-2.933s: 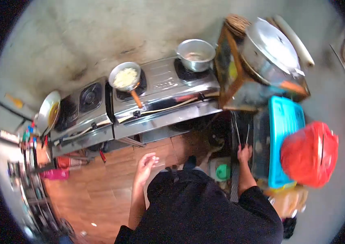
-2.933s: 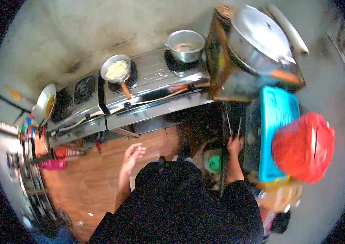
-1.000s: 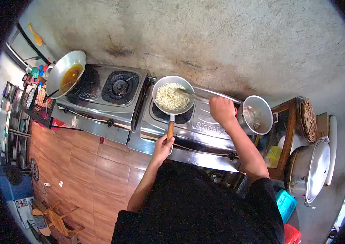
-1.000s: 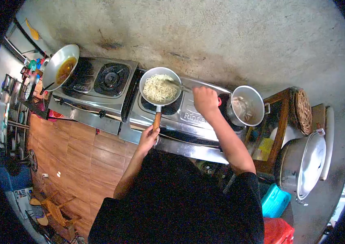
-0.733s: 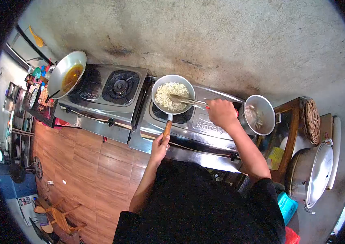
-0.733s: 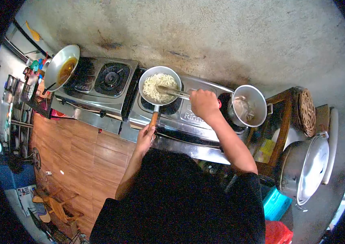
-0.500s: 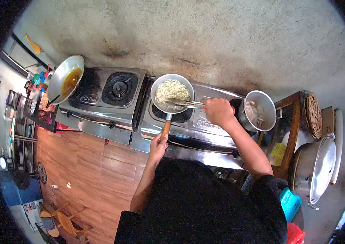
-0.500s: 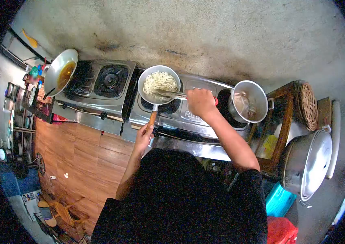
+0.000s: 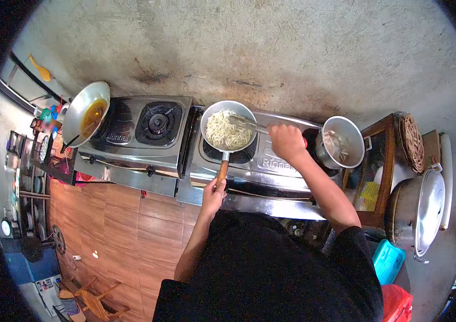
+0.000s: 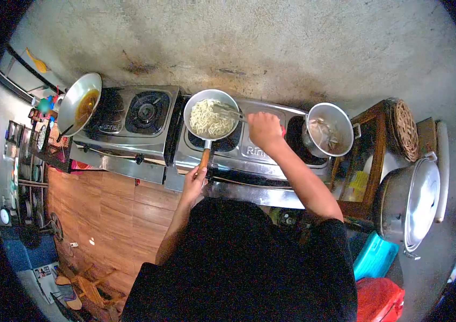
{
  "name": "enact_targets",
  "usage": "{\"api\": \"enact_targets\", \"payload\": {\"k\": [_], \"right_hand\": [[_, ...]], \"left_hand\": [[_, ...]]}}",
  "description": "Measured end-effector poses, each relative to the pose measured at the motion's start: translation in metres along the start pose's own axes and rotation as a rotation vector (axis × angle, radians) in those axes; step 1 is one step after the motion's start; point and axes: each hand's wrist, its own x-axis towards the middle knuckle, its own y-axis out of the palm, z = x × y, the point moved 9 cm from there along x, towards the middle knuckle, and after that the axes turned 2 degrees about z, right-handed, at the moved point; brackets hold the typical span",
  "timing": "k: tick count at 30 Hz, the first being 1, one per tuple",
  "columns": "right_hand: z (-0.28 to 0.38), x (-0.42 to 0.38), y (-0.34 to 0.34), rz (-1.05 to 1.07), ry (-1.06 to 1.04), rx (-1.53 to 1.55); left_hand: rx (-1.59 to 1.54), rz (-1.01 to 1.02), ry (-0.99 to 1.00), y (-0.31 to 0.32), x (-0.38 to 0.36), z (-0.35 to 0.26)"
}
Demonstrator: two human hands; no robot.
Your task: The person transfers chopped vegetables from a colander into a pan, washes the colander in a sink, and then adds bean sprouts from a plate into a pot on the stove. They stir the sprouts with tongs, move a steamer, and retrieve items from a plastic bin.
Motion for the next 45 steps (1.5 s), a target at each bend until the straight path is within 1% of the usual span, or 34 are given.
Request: {"api": "enact_targets", "payload": {"k": [1, 2, 4, 8, 11, 14, 16, 20, 23, 25, 26, 29, 31, 32, 34, 37, 41, 43, 45], "right_hand": [[-0.001, 0.000, 0.007, 0.056, 0.020, 0.050], [0.001, -0.001, 0.002, 0.050, 0.021, 0.050], [0.003, -0.007, 0.002, 0.167, 0.035, 0.113], [0.014, -0.021, -0.016, 0.137, -0.024, 0.140], [0.019, -0.023, -0.015, 0.149, -0.071, 0.149], [0.011, -0.017, -0.007, 0.138, -0.064, 0.061], [0.005, -0.012, -0.014, 0.073, -0.041, -0.010], [-0.005, 0.000, -0.026, 0.097, 0.000, -0.067], [-0.009, 0.013, -0.023, 0.049, 0.012, -0.091], [-0.008, 0.020, -0.023, -0.062, -0.009, -0.064], [-0.004, 0.022, -0.025, -0.064, -0.008, -0.064], [0.009, 0.028, -0.024, -0.010, 0.014, -0.036], [0.016, 0.031, -0.016, 0.070, -0.011, 0.043], [0.019, 0.030, -0.018, 0.070, -0.012, 0.044], [0.027, 0.024, -0.017, 0.142, -0.045, 0.113], [0.027, 0.021, -0.009, 0.143, -0.103, 0.078], [0.021, 0.006, -0.031, 0.152, -0.097, 0.047], [0.013, 0.003, -0.034, 0.219, -0.063, -0.047], [0.006, 0.003, -0.040, 0.183, -0.054, -0.077]], "left_hand": [[0.001, 0.000, 0.003, -0.002, 0.000, 0.001], [-0.004, 0.014, 0.000, -0.002, 0.002, 0.003], [-0.005, 0.030, 0.005, -0.003, 0.004, 0.006], [-0.018, 0.015, -0.015, -0.003, 0.003, 0.005], [-0.016, 0.038, -0.004, -0.002, 0.002, 0.003], [-0.042, 0.033, -0.022, 0.000, 0.001, 0.003], [-0.046, 0.012, -0.035, -0.001, -0.001, 0.001], [-0.074, 0.015, -0.022, 0.000, 0.000, 0.002], [-0.052, 0.022, -0.012, 0.000, -0.001, -0.001], [-0.013, 0.016, 0.001, 0.000, -0.002, -0.002], [-0.012, 0.017, 0.003, 0.000, -0.002, -0.003], [-0.005, 0.020, 0.006, 0.000, -0.002, -0.004], [0.028, -0.015, -0.029, -0.002, -0.003, -0.003], [0.029, -0.016, -0.029, -0.003, -0.002, -0.001], [-0.026, 0.010, -0.006, -0.001, 0.001, 0.003], [0.007, -0.011, -0.035, -0.001, -0.004, -0.005], [0.001, -0.008, -0.043, -0.004, -0.002, -0.001], [-0.007, 0.036, -0.028, -0.003, -0.003, -0.004], [-0.004, 0.017, -0.023, -0.003, 0.000, -0.001]]}}
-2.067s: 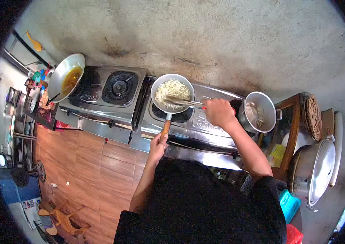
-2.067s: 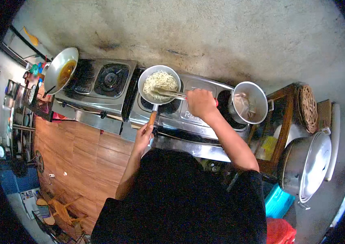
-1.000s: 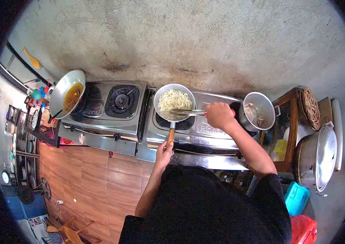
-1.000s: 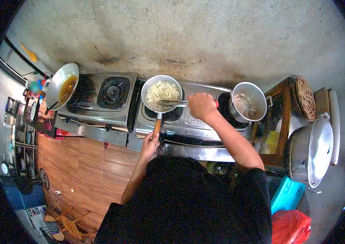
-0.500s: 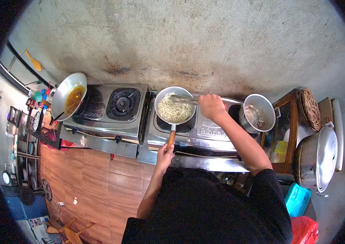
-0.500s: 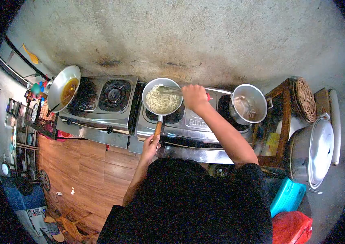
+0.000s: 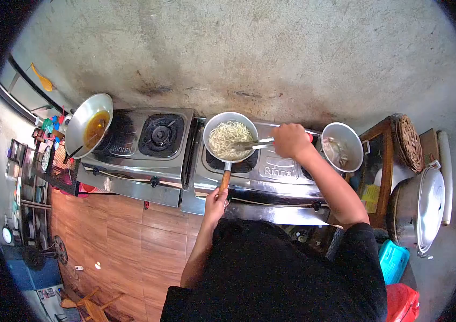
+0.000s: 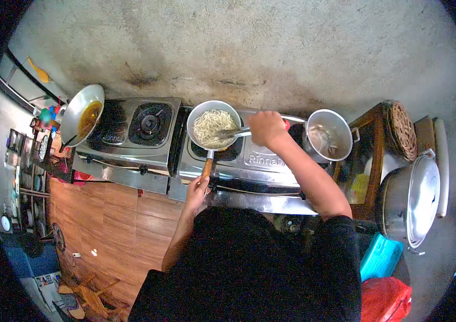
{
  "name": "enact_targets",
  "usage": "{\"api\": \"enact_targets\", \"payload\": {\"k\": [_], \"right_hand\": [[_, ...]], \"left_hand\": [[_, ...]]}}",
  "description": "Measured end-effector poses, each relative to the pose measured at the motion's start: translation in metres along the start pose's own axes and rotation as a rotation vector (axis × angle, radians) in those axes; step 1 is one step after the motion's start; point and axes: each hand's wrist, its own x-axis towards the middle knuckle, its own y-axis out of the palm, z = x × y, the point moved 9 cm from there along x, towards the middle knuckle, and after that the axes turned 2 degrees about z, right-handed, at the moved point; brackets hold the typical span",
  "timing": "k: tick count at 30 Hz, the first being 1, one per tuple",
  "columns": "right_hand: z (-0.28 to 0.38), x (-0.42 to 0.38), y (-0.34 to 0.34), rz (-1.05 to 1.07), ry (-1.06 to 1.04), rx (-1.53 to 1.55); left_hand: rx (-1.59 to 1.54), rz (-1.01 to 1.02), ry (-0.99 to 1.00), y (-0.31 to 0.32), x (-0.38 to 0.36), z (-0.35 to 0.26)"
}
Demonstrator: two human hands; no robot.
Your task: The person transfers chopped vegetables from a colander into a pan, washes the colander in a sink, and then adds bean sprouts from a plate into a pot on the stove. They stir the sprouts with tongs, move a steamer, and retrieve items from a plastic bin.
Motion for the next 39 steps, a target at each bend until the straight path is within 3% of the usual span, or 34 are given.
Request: {"api": "enact_targets", "payload": {"k": [11, 16, 23, 29, 30, 35, 39], "right_hand": [[0.000, 0.030, 0.020, -0.190, 0.045, 0.043], [0.015, 0.016, 0.026, -0.041, -0.010, 0.148], [-0.006, 0.001, 0.004, 0.069, 0.042, 0.006], [-0.009, 0.030, 0.003, -0.185, 0.042, -0.059], [-0.006, 0.038, 0.012, -0.112, 0.052, -0.014], [0.017, 0.038, 0.021, -0.137, -0.014, 0.095], [0.011, 0.016, 0.005, 0.027, -0.063, 0.084]], "left_hand": [[-0.002, -0.019, -0.004, -0.004, -0.002, -0.003], [0.016, -0.021, -0.023, -0.004, -0.002, -0.005], [-0.006, -0.019, -0.023, -0.006, 0.000, 0.000], [0.016, -0.013, -0.023, -0.007, 0.001, 0.001], [0.028, -0.006, -0.019, -0.008, 0.004, 0.006], [0.009, 0.042, 0.016, -0.008, 0.009, 0.011], [0.026, -0.001, -0.014, -0.005, 0.003, 0.001]]}}
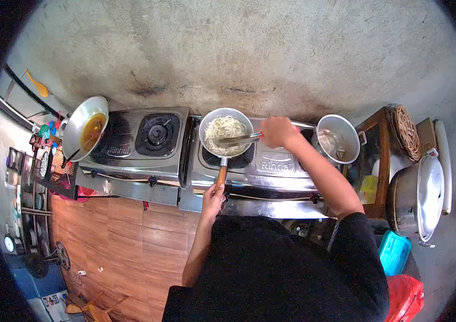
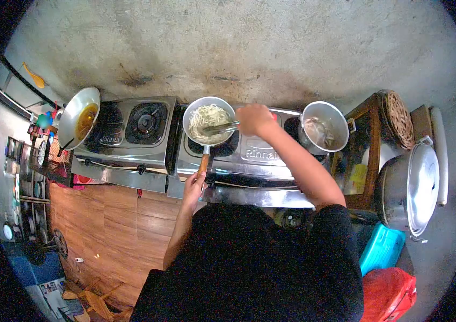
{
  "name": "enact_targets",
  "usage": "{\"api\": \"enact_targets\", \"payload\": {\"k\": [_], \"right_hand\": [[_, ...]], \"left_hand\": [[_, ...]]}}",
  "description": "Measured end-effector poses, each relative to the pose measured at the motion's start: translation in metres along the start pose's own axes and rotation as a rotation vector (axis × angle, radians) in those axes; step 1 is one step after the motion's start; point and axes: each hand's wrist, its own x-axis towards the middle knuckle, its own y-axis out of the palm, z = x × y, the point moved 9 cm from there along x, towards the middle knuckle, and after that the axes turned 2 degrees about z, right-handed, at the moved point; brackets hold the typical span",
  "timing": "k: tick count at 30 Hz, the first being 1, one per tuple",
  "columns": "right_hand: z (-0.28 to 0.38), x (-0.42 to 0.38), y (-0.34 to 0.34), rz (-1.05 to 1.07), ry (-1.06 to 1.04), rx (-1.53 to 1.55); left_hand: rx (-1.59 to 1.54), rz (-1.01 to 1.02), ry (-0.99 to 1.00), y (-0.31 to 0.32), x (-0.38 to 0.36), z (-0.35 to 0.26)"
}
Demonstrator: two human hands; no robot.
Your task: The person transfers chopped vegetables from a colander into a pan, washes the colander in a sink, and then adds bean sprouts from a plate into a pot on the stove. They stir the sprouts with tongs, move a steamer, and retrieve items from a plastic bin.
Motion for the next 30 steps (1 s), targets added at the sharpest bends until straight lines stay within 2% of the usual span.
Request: {"api": "enact_targets", "payload": {"k": [2, 4, 9, 11, 14, 18, 21, 24, 25, 27, 28, 30], "right_hand": [[-0.009, -0.003, -0.004, 0.057, 0.004, -0.033], [-0.025, 0.001, -0.013, 0.021, 0.083, -0.080], [-0.023, 0.025, -0.015, -0.067, 0.116, -0.154], [-0.011, 0.034, -0.013, -0.119, 0.085, -0.131], [0.006, 0.029, -0.003, -0.071, 0.039, -0.084], [0.006, 0.010, 0.005, -0.092, -0.013, -0.031], [-0.006, -0.011, -0.006, -0.072, 0.008, -0.166], [-0.022, -0.027, -0.019, -0.050, 0.052, -0.158], [-0.030, -0.029, -0.021, -0.126, 0.053, -0.151], [-0.038, -0.039, -0.028, -0.142, 0.065, -0.119], [-0.042, -0.043, -0.033, -0.163, 0.077, -0.088], [-0.049, -0.048, -0.031, -0.151, 0.109, -0.060]], "left_hand": [[-0.016, -0.006, -0.009, -0.001, -0.002, -0.001], [0.038, 0.026, -0.018, -0.001, -0.001, 0.002], [-0.008, -0.007, -0.014, -0.002, 0.001, 0.003], [0.007, -0.015, -0.025, -0.003, 0.002, 0.005], [0.013, -0.019, -0.048, -0.003, -0.001, 0.005], [-0.123, 0.037, 0.015, -0.001, -0.005, 0.001], [-0.197, 0.051, -0.027, -0.010, 0.001, 0.023], [-0.340, 0.039, -0.048, -0.015, 0.001, 0.035], [-0.343, 0.008, -0.082, -0.021, 0.006, 0.046], [-0.364, -0.097, -0.135, -0.030, 0.007, 0.063], [-0.361, -0.095, -0.136, -0.031, 0.011, 0.070], [-0.157, -0.124, -0.149, -0.038, 0.017, 0.083]]}}
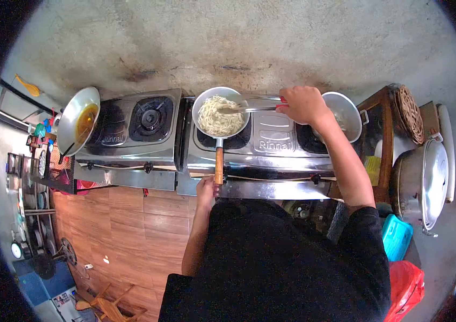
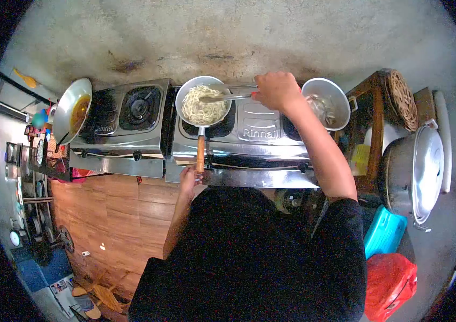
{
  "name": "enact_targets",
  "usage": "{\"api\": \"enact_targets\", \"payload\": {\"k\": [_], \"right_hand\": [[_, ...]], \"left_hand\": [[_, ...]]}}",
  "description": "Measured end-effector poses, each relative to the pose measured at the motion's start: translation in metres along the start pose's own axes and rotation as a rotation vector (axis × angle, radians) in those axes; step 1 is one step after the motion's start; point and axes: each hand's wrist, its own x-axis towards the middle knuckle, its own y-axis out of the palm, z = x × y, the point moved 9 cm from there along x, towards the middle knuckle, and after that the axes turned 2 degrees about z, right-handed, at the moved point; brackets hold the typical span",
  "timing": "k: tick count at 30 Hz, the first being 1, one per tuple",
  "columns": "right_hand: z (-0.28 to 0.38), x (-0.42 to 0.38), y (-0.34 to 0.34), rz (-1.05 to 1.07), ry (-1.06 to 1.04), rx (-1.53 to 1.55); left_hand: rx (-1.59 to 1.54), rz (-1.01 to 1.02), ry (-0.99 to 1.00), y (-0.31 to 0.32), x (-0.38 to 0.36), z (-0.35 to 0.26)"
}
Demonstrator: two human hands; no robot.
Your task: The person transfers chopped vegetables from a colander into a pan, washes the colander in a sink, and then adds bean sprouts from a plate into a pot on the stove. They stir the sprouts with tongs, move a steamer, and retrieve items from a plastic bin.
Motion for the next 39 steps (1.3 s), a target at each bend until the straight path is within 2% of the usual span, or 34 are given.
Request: {"api": "enact_targets", "payload": {"k": [1, 3, 6, 9, 13, 19, 23, 25, 29, 31, 32, 34, 39], "right_hand": [[-0.004, -0.002, -0.001, -0.013, 0.019, 0.042], [-0.011, -0.006, 0.001, -0.028, 0.046, 0.087], [-0.019, -0.008, 0.021, 0.005, 0.058, 0.186], [-0.022, -0.014, 0.041, 0.079, 0.037, 0.412], [-0.032, -0.019, 0.068, 0.044, 0.033, 0.559], [-0.036, -0.036, 0.065, 0.022, -0.020, 0.699], [-0.045, -0.032, 0.073, -0.020, -0.055, 0.675], [-0.049, -0.037, 0.067, -0.058, -0.007, 0.590], [-0.052, -0.032, 0.067, -0.105, 0.045, 0.454], [-0.046, -0.026, 0.061, -0.095, 0.017, 0.396], [-0.042, -0.023, 0.058, -0.086, 0.005, 0.344], [-0.033, -0.015, 0.052, -0.078, -0.010, 0.281], [-0.007, 0.011, 0.051, -0.019, -0.018, 0.094]], "left_hand": [[0.006, 0.005, 0.000, 0.001, 0.003, 0.007], [0.245, -0.122, 0.026, 0.000, 0.000, 0.007], [0.333, -0.054, 0.017, 0.008, 0.014, 0.020], [0.263, -0.015, -0.031, 0.009, 0.027, 0.039], [0.208, 0.019, -0.072, 0.000, 0.042, 0.055], [0.067, 0.006, -0.194, 0.004, 0.032, 0.057], [0.227, 0.036, -0.220, -0.004, 0.024, 0.061], [0.131, -0.186, 0.167, -0.013, 0.001, 0.019], [-0.089, -0.329, 0.162, -0.004, -0.043, -0.023], [-0.070, -0.093, 0.219, 0.027, -0.049, -0.043], [-0.082, -0.105, 0.226, 0.028, -0.049, -0.041], [0.078, 0.013, 0.227, 0.043, -0.046, -0.036], [0.048, 0.048, 0.225, 0.068, -0.053, -0.041]]}}
